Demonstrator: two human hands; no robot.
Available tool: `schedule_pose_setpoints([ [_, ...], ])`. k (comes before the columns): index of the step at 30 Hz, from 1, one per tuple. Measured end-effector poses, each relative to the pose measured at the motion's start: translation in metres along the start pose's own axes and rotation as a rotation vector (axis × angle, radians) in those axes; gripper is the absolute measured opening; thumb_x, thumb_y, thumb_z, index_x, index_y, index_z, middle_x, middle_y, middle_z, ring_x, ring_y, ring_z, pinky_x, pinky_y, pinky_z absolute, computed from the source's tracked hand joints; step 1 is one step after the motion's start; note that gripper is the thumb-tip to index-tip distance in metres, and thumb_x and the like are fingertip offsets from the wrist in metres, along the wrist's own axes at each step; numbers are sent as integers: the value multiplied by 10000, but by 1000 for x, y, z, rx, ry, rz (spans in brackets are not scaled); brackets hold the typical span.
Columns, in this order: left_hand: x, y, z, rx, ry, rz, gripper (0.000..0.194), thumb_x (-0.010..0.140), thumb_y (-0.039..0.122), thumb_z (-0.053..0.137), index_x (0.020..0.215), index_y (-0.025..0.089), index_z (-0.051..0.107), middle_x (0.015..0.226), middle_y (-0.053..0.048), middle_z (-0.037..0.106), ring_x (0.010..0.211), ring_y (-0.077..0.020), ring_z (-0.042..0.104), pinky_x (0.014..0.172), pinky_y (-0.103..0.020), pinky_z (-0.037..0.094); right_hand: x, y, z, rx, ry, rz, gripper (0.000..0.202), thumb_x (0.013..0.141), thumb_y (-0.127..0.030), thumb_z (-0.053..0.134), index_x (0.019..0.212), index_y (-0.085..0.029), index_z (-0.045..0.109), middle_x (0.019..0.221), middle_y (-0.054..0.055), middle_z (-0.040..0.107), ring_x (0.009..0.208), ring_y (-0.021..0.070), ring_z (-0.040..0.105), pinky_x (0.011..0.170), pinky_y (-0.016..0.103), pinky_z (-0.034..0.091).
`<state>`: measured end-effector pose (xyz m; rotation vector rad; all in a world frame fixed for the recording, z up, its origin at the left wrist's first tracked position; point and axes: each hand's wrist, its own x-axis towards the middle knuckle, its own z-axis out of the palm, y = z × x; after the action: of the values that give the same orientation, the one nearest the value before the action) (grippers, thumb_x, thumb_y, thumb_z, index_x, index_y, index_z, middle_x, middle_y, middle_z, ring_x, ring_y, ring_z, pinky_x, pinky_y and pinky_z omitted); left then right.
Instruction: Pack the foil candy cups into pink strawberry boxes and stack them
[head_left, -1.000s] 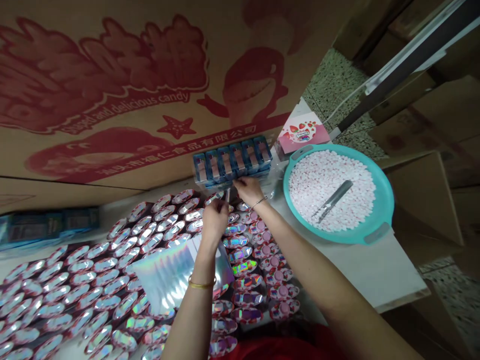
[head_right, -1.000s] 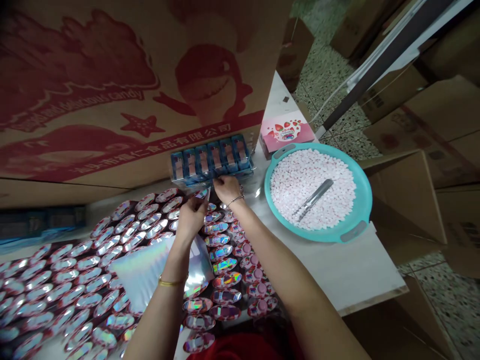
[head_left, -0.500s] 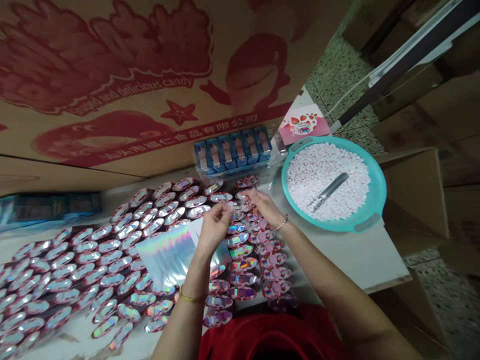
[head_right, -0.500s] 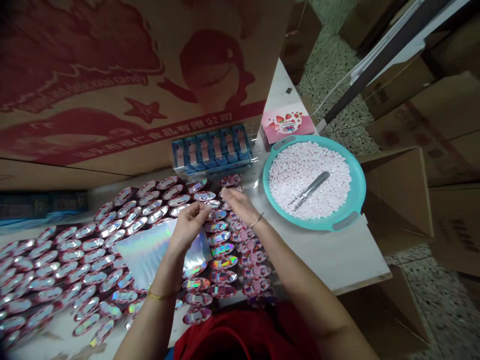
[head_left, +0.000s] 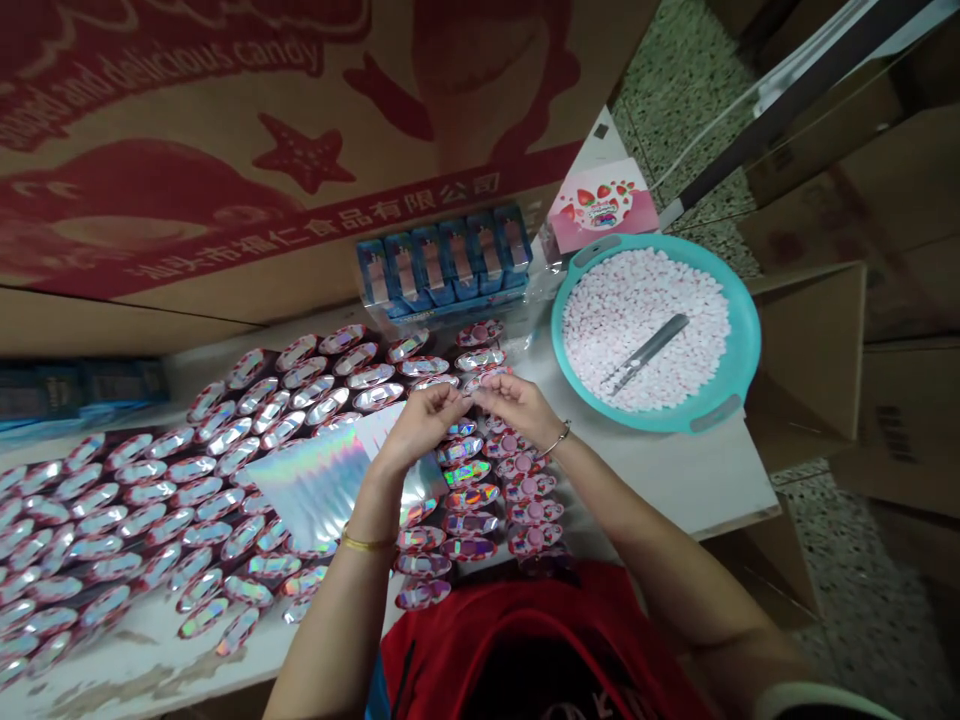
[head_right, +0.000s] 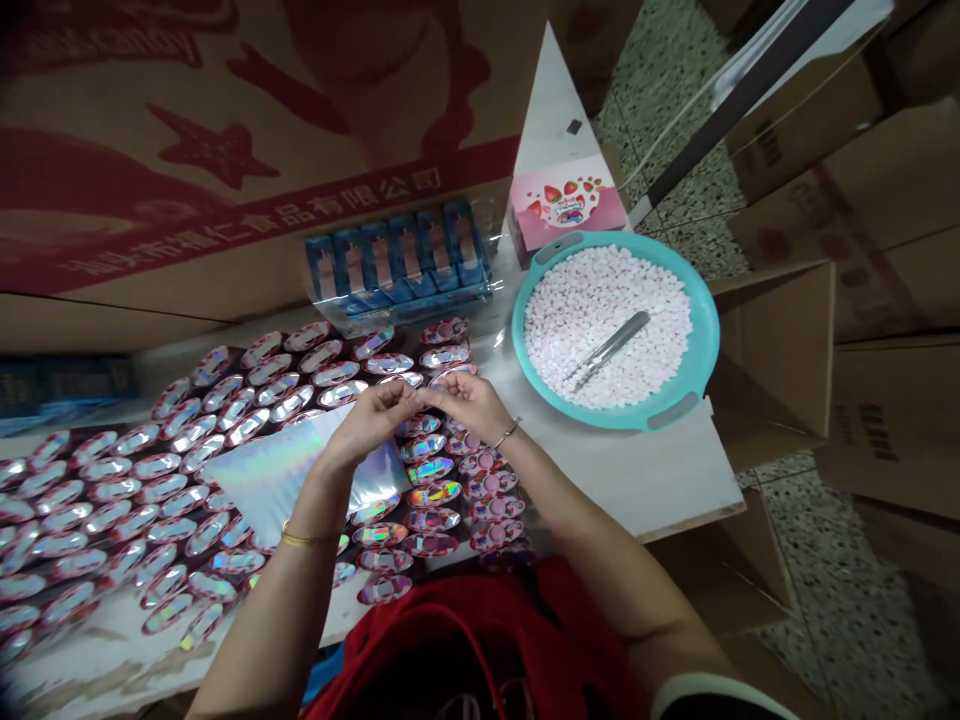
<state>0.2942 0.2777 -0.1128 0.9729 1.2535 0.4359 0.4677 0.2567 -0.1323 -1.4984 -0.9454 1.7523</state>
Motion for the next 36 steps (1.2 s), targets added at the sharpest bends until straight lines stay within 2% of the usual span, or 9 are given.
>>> schedule_pose_setpoints([
  [2,2,-2,-3,3,-39,-16,427,665,539,756,611,171,546,552,42,482,521,-75,380,494,-205,296,-2,-1,-2,-39,10,-28,507,671,-687,729,724,-205,581,676,-29,559,605,116,474,588,256,412],
  [6,8,-7,-6,-22,-73,-83,397,642,525,773,715,164,624,576,35,522,527,-85,430,495,-209,321,-4,0,-6,-121,114,-35,470,781,-649,630,632,-214,536,577,-41,461,544,115,400,519,254,361],
  [10,23,-16,-8,-71,73,-35,461,664,440,762,1001,150,641,555,69,494,491,-84,423,479,-208,314,6,3,-13,-178,199,-81,383,823,-556,599,660,-209,594,565,-38,436,548,127,398,533,264,358],
  [14,48,-21,-10,-47,251,42,279,686,404,721,769,163,605,590,35,549,542,-95,475,532,-222,363,32,0,-26,-239,376,-148,331,809,-503,587,694,-198,641,600,-21,501,590,143,448,596,278,385],
  [18,62,-13,-7,-44,411,123,304,743,461,687,815,172,626,721,-10,640,666,-127,554,625,-240,422,51,-11,-31,-239,296,-158,331,798,-498,595,671,-194,631,588,-31,503,589,135,449,588,264,374],
  [21,59,-5,-6,-144,388,86,512,814,645,572,963,164,663,862,-67,695,727,-158,592,605,-254,430,51,-20,-27,-270,257,-141,297,820,-441,582,656,-194,606,585,-38,496,572,127,436,568,255,361],
  [25,46,-2,-4,-303,221,-25,784,792,819,414,1119,149,658,985,-120,706,693,-163,606,488,-245,373,38,-32,-21,-590,282,-255,251,880,-278,510,652,-199,579,615,-8,543,605,151,485,596,276,368],
  [29,36,5,10,-176,267,29,767,689,733,662,1198,161,614,1060,-114,698,774,-180,636,525,-236,411,27,-40,-10,-1125,287,-441,227,918,-168,469,764,-183,635,807,83,666,804,225,568,732,338,379],
  [36,38,11,31,-254,298,-130,610,709,718,661,930,151,632,775,-44,661,566,-134,591,421,-223,340,15,-35,2,-1401,270,-536,224,966,-282,518,821,-184,658,821,92,675,860,251,555,742,381,334],
])
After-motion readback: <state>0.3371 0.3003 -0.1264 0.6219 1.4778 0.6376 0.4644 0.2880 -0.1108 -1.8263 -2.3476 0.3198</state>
